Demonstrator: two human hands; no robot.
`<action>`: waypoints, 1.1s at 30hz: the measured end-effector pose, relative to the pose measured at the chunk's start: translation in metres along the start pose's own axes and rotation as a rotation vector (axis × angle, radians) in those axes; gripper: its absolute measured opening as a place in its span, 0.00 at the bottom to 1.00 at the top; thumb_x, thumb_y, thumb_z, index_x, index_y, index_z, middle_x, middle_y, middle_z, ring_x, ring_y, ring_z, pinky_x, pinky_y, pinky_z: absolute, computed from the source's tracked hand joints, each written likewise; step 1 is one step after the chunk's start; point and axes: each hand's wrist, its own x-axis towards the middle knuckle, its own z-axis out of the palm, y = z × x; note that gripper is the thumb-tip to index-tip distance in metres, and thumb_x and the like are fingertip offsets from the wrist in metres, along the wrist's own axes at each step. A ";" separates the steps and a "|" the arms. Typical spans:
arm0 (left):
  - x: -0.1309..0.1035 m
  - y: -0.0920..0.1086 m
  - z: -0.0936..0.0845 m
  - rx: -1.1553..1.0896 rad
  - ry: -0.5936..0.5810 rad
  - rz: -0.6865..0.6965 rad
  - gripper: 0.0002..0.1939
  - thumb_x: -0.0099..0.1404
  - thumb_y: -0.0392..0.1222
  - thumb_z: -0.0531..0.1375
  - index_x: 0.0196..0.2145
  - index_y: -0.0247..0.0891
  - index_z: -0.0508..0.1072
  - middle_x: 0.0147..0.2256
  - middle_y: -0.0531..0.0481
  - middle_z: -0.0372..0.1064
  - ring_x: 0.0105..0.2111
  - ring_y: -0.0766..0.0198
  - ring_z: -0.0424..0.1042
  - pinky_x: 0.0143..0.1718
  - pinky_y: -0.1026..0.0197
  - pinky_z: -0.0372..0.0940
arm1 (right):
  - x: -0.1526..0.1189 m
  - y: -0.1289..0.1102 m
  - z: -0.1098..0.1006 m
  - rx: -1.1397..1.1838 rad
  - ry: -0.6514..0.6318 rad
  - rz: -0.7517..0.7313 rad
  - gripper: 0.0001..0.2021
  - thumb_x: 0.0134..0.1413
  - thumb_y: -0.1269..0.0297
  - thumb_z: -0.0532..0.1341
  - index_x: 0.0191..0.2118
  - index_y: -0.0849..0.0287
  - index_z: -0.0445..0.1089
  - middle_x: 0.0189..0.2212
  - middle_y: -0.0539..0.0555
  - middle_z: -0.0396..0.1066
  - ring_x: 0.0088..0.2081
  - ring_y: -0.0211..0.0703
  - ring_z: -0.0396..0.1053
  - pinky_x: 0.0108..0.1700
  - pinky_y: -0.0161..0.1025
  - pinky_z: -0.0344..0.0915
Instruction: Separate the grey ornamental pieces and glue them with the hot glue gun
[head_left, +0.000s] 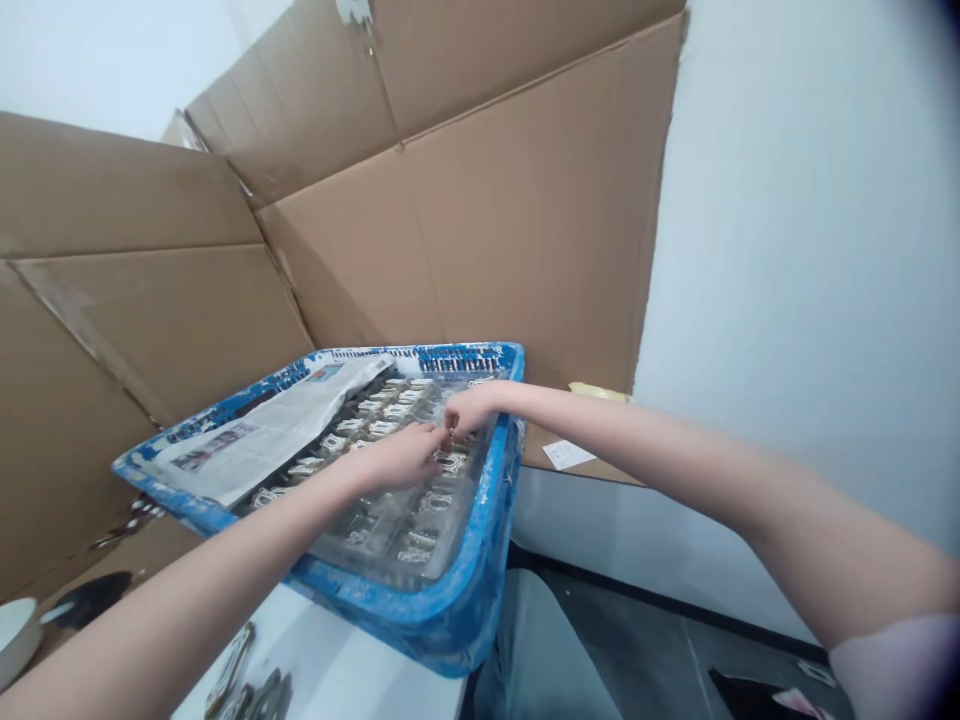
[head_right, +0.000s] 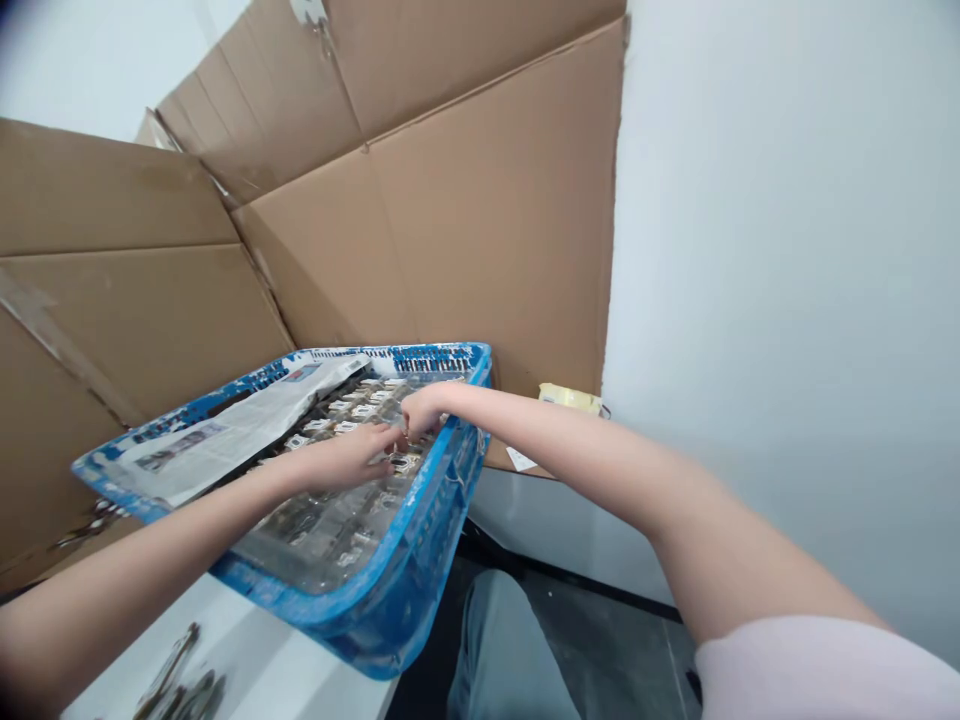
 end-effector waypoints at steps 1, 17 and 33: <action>0.001 0.000 0.000 0.005 -0.010 0.000 0.16 0.56 0.38 0.50 0.43 0.34 0.64 0.41 0.43 0.64 0.41 0.57 0.64 0.43 0.58 0.59 | 0.001 0.000 -0.001 -0.001 -0.018 -0.006 0.16 0.40 0.62 0.56 0.35 0.68 0.70 0.20 0.49 0.65 0.19 0.33 0.56 0.22 0.33 0.53; 0.009 0.000 0.000 0.055 -0.104 0.025 0.16 0.57 0.41 0.52 0.44 0.37 0.66 0.45 0.44 0.63 0.44 0.58 0.63 0.46 0.59 0.58 | 0.021 0.009 0.003 -0.022 -0.033 0.018 0.16 0.36 0.63 0.61 0.34 0.68 0.68 0.22 0.49 0.64 0.22 0.36 0.61 0.24 0.33 0.55; 0.002 0.006 -0.002 0.173 -0.074 0.029 0.13 0.59 0.44 0.50 0.38 0.35 0.65 0.34 0.42 0.64 0.39 0.55 0.64 0.38 0.57 0.60 | -0.034 0.023 -0.006 0.024 0.389 0.103 0.21 0.45 0.61 0.57 0.46 0.65 0.61 0.44 0.60 0.63 0.43 0.46 0.62 0.39 0.37 0.58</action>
